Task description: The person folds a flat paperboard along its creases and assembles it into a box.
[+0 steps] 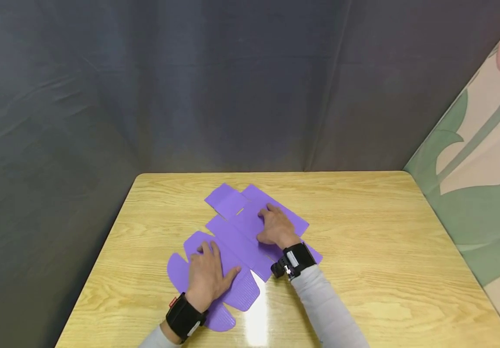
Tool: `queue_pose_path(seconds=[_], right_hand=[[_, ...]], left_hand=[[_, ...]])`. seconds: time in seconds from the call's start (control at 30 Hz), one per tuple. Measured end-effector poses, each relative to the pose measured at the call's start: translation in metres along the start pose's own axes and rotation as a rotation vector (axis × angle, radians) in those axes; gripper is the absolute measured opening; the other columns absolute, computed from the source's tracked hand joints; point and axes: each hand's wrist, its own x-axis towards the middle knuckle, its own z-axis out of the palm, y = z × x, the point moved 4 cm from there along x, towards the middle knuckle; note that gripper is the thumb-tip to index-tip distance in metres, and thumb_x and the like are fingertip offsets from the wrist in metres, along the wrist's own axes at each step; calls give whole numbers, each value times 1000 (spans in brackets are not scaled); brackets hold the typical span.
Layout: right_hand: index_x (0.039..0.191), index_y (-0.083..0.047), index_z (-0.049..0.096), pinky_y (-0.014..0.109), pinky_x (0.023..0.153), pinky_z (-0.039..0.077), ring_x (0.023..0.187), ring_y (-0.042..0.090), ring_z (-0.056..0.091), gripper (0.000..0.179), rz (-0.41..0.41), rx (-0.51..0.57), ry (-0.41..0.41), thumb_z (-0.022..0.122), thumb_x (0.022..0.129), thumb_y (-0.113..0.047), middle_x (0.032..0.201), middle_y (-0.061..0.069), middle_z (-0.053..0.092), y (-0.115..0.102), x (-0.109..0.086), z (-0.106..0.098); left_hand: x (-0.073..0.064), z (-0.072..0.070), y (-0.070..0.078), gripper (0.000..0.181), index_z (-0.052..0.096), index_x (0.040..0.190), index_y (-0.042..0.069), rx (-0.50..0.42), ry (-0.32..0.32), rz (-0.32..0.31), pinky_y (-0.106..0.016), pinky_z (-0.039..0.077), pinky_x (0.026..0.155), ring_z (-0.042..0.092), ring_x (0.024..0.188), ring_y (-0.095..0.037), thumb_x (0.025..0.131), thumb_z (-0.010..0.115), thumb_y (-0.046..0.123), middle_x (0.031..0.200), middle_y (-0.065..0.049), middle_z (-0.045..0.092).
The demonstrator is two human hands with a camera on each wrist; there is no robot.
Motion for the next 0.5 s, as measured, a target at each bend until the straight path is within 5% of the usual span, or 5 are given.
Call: queue_pose_path(seconds=[0.17, 0.33, 0.5], right_hand=[[143, -4, 62, 59, 121, 41, 151, 50, 43, 72, -24, 52, -34, 85, 76, -14, 169, 27, 35, 8, 3, -2], [143, -2, 61, 58, 124, 37, 153, 50, 39, 71, -70, 75, -47, 85, 76, -11, 170, 27, 33, 14, 7, -6], [141, 0, 61, 59, 127, 33, 154, 51, 36, 70, -135, 72, -66, 85, 76, -10, 169, 30, 32, 16, 10, -6]], left_hand=[[-8, -9, 0, 108, 60, 145, -2, -74, -55, 87, -37, 55, 72, 68, 84, -30, 83, 62, 87, 122, -26, 63], [-5, -21, -9, 97, 61, 146, 3, -273, -188, 223, -44, 61, 83, 69, 102, -38, 84, 71, 77, 128, -26, 62], [6, -22, -12, 102, 52, 158, 16, -361, -323, 377, -55, 51, 109, 54, 138, -44, 78, 81, 72, 157, -17, 51]])
